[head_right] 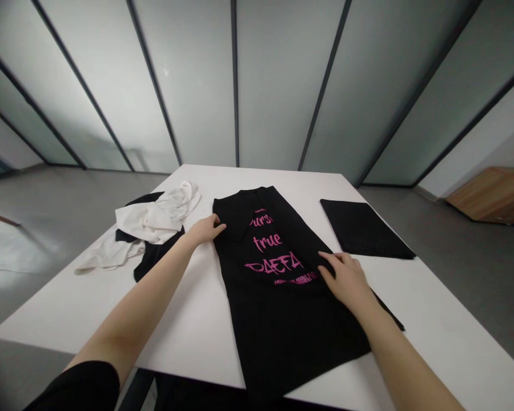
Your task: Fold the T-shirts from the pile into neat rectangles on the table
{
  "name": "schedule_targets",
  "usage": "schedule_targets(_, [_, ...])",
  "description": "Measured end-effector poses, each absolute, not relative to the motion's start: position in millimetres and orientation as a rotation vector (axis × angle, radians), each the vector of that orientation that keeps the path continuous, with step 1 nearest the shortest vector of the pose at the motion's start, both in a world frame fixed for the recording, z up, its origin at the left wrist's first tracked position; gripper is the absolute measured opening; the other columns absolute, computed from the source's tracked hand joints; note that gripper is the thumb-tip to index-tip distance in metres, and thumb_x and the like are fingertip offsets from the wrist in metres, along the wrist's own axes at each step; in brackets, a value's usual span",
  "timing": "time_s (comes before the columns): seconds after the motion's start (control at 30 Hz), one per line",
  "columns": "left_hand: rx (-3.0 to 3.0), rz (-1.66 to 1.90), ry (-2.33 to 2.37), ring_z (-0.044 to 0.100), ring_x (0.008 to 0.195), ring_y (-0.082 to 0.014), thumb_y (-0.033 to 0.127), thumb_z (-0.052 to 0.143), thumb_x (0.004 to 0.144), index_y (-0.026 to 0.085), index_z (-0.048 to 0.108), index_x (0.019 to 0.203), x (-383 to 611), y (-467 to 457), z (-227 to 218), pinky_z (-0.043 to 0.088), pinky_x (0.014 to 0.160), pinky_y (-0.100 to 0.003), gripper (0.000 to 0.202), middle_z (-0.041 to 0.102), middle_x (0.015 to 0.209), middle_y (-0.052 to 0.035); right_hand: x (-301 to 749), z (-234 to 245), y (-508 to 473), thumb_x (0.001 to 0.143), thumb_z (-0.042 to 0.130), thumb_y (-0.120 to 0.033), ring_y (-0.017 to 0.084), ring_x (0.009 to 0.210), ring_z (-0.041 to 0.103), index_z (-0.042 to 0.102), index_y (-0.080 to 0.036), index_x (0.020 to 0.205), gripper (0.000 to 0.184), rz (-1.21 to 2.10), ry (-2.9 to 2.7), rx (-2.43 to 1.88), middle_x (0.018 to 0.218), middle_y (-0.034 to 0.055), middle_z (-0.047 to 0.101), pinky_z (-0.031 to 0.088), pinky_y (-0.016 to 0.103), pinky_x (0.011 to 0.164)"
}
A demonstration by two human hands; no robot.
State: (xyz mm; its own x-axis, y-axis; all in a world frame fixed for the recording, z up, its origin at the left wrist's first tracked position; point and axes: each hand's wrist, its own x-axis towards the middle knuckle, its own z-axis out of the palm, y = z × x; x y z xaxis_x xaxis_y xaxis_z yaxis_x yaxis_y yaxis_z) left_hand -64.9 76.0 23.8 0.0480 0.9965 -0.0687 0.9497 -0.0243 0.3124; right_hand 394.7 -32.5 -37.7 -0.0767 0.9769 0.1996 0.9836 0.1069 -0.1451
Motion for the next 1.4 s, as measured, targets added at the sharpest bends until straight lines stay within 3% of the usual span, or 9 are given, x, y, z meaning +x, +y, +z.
schedule_targets(0.1, [1.951, 0.373, 2.231, 0.069, 0.128, -0.0336, 0.046, 0.048, 0.109, 0.014, 0.054, 0.145, -68, 81, 3, 0.051, 0.106, -0.040, 0.049, 0.071, 0.133, -0.0227, 357, -46, -43, 0.103, 0.052, -0.048, 0.042, 0.152, 0.047, 0.057, -0.025, 0.160, 0.062, 0.106, -2.307, -1.882, 0.166, 0.0179, 0.049, 0.041, 0.060, 0.122])
schedule_targets(0.23, [1.947, 0.553, 2.181, 0.067, 0.131, -0.0336, 0.039, 0.055, 0.106, 0.014, 0.053, 0.148, -71, 90, -15, 0.050, 0.109, -0.042, 0.050, 0.070, 0.136, -0.0228, 329, -33, -56, 0.105, 0.048, -0.053, 0.050, 0.159, 0.033, 0.046, -0.025, 0.168, 0.069, 0.350, -2.364, -2.053, 0.175, 0.0178, 0.037, 0.035, 0.072, 0.121])
schedule_targets(0.3, [1.896, 0.713, 2.081, 0.068, 0.129, -0.0312, 0.034, 0.059, 0.103, 0.016, 0.057, 0.146, -72, 100, -20, 0.050, 0.108, -0.040, 0.046, 0.072, 0.134, -0.0196, 313, -16, -65, 0.105, 0.050, -0.054, 0.049, 0.158, 0.037, 0.049, -0.026, 0.166, 0.067, 0.451, -2.401, -1.999, 0.173, 0.0180, 0.041, 0.037, 0.071, 0.122])
schedule_targets(0.43, [1.623, 1.001, 1.902, 0.073, 0.116, -0.0263, 0.027, 0.062, 0.097, 0.018, 0.070, 0.128, -72, 124, -30, 0.054, 0.100, -0.035, 0.033, 0.077, 0.124, -0.0138, 259, 18, -93, 0.108, 0.050, -0.045, 0.033, 0.151, 0.049, 0.058, -0.029, 0.159, 0.054, 0.667, -2.558, -1.502, 0.164, 0.0120, 0.052, 0.039, 0.049, 0.125])
schedule_targets(0.63, [1.384, 1.209, 1.845, 0.074, 0.095, -0.0234, 0.033, 0.070, 0.092, 0.019, 0.072, 0.126, -71, 148, -44, 0.056, 0.084, -0.032, 0.037, 0.078, 0.109, -0.0104, 188, 25, -116, 0.099, 0.069, -0.053, 0.027, 0.106, 0.071, 0.068, -0.032, 0.146, 0.051, 0.846, -2.728, -1.289, 0.121, 0.0085, 0.068, 0.055, 0.037, 0.093])
schedule_targets(0.73, [1.261, 1.132, 1.707, 0.072, 0.079, -0.0203, 0.034, 0.075, 0.089, 0.019, 0.074, 0.119, -71, 161, -42, 0.055, 0.072, -0.029, 0.034, 0.076, 0.091, -0.0067, 174, 21, -115, 0.095, 0.072, -0.052, 0.028, 0.101, 0.072, 0.073, -0.027, 0.134, 0.046, 0.775, -2.830, -1.255, 0.116, 0.0084, 0.072, 0.052, 0.035, 0.085])
schedule_targets(0.87, [1.175, 1.051, 1.617, 0.067, 0.063, -0.0174, 0.033, 0.079, 0.088, 0.018, 0.079, 0.103, -69, 181, -38, 0.052, 0.061, -0.028, 0.021, 0.071, 0.074, -0.0043, 168, 18, -114, 0.096, 0.065, -0.034, 0.026, 0.099, 0.074, 0.073, -0.025, 0.125, 0.031, 0.733, -2.879, -1.185, 0.112, 0.0073, 0.076, 0.049, 0.032, 0.082])
schedule_targets(1.03, [1.157, 1.127, 1.659, 0.075, 0.079, -0.0208, 0.018, 0.082, 0.079, 0.016, 0.082, 0.103, -71, 200, -43, 0.058, 0.074, -0.030, 0.024, 0.080, 0.088, -0.0089, 165, 15, -112, 0.090, 0.058, -0.017, 0.025, 0.102, 0.075, 0.075, -0.024, 0.122, 0.037, 0.777, -2.880, -1.132, 0.113, 0.0064, 0.080, 0.049, 0.031, 0.084])
schedule_targets(1.4, [1.207, 1.142, 1.904, 0.078, 0.092, -0.0286, 0.009, 0.075, 0.075, 0.014, 0.082, 0.111, -117, 223, -45, 0.060, 0.083, -0.034, 0.038, 0.082, 0.094, -0.0120, 138, -2, -96, 0.095, 0.053, -0.016, 0.022, 0.106, 0.076, 0.081, -0.022, 0.118, 0.037, 0.870, -2.759, -0.950, 0.116, 0.0054, 0.082, 0.052, 0.030, 0.093])
